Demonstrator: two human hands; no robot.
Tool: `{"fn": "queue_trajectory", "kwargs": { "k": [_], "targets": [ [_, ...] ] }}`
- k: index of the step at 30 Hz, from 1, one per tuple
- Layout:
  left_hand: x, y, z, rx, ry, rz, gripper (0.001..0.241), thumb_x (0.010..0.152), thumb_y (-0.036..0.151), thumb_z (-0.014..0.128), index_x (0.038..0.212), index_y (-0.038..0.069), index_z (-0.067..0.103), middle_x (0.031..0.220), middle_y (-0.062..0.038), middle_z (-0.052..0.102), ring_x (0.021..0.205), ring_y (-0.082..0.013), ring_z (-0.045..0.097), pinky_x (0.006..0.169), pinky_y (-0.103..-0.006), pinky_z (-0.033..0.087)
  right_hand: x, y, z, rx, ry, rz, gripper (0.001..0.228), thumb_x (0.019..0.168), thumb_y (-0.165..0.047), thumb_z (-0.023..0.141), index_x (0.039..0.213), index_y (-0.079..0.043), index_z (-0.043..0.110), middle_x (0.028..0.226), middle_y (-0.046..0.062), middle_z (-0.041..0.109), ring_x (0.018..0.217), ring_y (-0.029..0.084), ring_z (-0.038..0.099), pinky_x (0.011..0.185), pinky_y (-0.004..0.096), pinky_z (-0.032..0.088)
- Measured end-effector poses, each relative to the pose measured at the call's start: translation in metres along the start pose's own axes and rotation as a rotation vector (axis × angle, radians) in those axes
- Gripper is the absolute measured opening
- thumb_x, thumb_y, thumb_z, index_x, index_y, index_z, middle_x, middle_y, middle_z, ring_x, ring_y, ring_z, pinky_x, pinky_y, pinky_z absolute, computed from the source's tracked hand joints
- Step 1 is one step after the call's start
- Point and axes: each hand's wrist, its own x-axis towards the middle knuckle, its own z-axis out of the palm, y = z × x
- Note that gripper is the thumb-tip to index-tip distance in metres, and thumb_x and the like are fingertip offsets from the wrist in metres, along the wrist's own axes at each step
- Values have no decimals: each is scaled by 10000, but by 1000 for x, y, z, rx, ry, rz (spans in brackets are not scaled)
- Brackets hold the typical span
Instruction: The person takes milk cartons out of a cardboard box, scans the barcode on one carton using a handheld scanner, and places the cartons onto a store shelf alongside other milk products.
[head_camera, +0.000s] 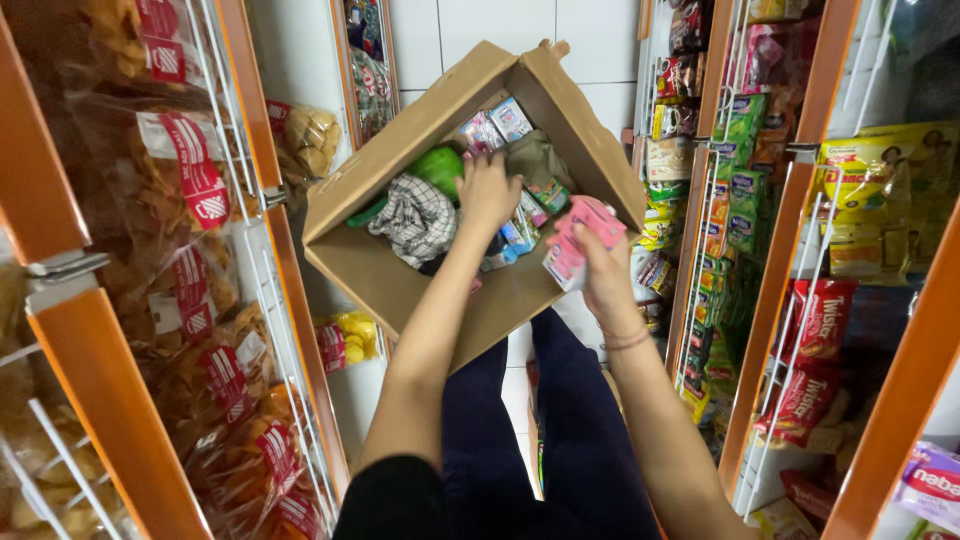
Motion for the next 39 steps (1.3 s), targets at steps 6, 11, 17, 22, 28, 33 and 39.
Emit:
{"fn": "queue_trajectory", "kwargs": {
  "k": [6, 11, 17, 22, 28, 33, 39],
  "targets": [
    [51, -31, 110, 422, -51, -175, 669, 729, 381, 763, 1301, 59, 635, 1255, -177, 685, 1342, -362, 440, 1056, -666, 240, -30, -22, -17, 78, 24, 27, 496, 991, -200, 641, 1425, -7, 499, 1073, 130, 671, 927, 236, 717, 843, 346, 597],
    [43, -28, 122, 385, 34, -78, 150, 813, 183, 712, 912, 104, 792, 1028, -140, 766, 1209, -333, 627, 1179, -662, 304, -41, -29, -32, 72, 81, 36, 506, 1000, -216, 633, 1440, -5, 499, 1071, 135, 674, 923, 238, 715, 832, 344, 590],
    [-5, 34, -1, -849, 20, -19, 183, 826, 34, 621, 985, -25, 690, 861, -89, 750, 775, -219, 756, 703, -357, 617, -49, -39, -38, 133, 45, 11, 573, 1009, -318, 588, 1475, -1, 492, 1095, 125, 676, 946, 243, 713, 863, 355, 582],
    [-142, 136, -150, -895, 62, 297, 506, 829, 52, 659, 1330, 10, 596, 1198, -92, 709, 1148, -184, 690, 1035, -341, 537, -64, -44, -43, 451, -151, -59, 505, 1012, -294, 467, 1401, 26, 505, 1080, 127, 666, 960, 274, 700, 898, 390, 567],
    [-221, 250, -291, -442, 238, 734, 820, 697, 277, 868, 1410, 74, 519, 1471, -369, 386, 1387, -541, 388, 1170, -560, 339, -128, -87, -6, 273, -281, -83, 393, 1102, -264, 414, 1370, 24, 421, 1302, 166, 576, 1175, 277, 585, 1045, 411, 480],
    [-276, 297, -348, -361, 301, 760, 655, 853, 164, 793, 1469, 112, 577, 1636, -223, 393, 1555, -532, 336, 1295, -559, 313, -199, -177, 76, 226, -402, -128, 640, 1053, -370, 382, 1590, -26, 319, 1577, 146, 451, 1438, 275, 487, 1209, 419, 398],
    [-327, 306, -383, -254, 336, 893, 566, 875, 133, 751, 1426, 98, 624, 1631, -120, 442, 1586, -470, 354, 1312, -561, 320, -247, -247, 127, 396, -654, -379, 672, 1134, -416, 443, 1700, -86, 298, 1564, 108, 464, 1412, 227, 500, 1221, 413, 398]
  ]
}}
